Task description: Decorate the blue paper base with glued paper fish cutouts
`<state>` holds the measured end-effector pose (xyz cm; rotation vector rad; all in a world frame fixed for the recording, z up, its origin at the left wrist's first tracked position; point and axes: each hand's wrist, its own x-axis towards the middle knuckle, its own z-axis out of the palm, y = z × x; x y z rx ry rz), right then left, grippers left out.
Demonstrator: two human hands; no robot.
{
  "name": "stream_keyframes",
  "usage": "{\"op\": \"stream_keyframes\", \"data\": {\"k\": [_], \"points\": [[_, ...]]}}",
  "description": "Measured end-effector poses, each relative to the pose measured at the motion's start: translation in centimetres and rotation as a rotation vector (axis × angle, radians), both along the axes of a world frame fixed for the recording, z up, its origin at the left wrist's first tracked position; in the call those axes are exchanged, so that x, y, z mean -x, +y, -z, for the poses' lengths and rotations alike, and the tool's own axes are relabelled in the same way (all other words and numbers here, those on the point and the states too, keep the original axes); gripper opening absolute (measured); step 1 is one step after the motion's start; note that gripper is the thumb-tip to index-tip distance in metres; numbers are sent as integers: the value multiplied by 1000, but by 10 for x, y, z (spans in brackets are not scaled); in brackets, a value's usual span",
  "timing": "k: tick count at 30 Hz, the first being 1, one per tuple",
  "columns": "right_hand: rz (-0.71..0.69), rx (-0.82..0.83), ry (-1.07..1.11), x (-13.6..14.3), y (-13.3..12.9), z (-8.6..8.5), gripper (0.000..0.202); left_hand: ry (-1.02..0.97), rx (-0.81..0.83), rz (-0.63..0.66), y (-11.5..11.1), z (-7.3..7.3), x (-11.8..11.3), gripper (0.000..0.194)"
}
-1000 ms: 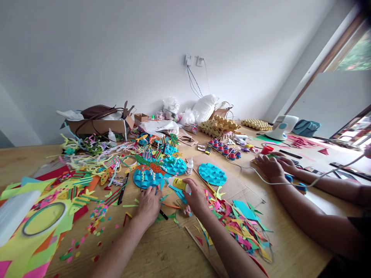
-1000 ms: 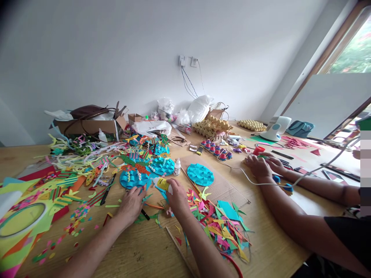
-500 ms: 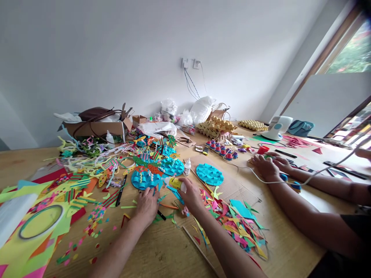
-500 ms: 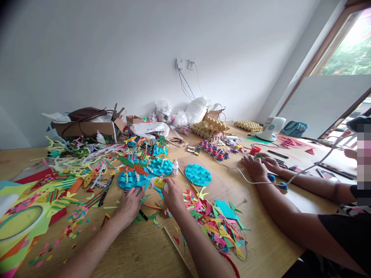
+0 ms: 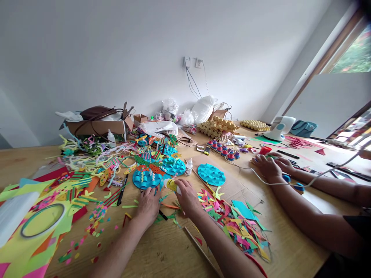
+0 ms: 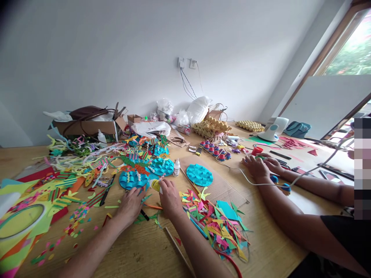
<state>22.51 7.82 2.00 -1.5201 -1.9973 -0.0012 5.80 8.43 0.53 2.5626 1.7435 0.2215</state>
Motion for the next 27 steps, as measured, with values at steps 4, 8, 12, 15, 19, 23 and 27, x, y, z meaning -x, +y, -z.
{"op": "stream_keyframes", "data": {"k": [4,8,12,15,19,23,27], "points": [[-6,4,20,1,-1,-1,37,1,10,0,0,-2,0,41],[7,36,75,2,0,-1,38,-4,5,-3,1,0,0,38],[57,114,175,1,3,-1,39,-18,-7,15,1,1,1,40],[119,188,217,0,5,1,38,-25,-14,25,0,0,2,40],[145,215,225,-1,5,4,34,-23,-6,19,-1,-1,2,35],[145,207,204,-1,5,6,34,-28,-20,19,-1,0,2,32],[113,151,115,1,4,4,34,-25,-22,21,0,1,2,37]]}}
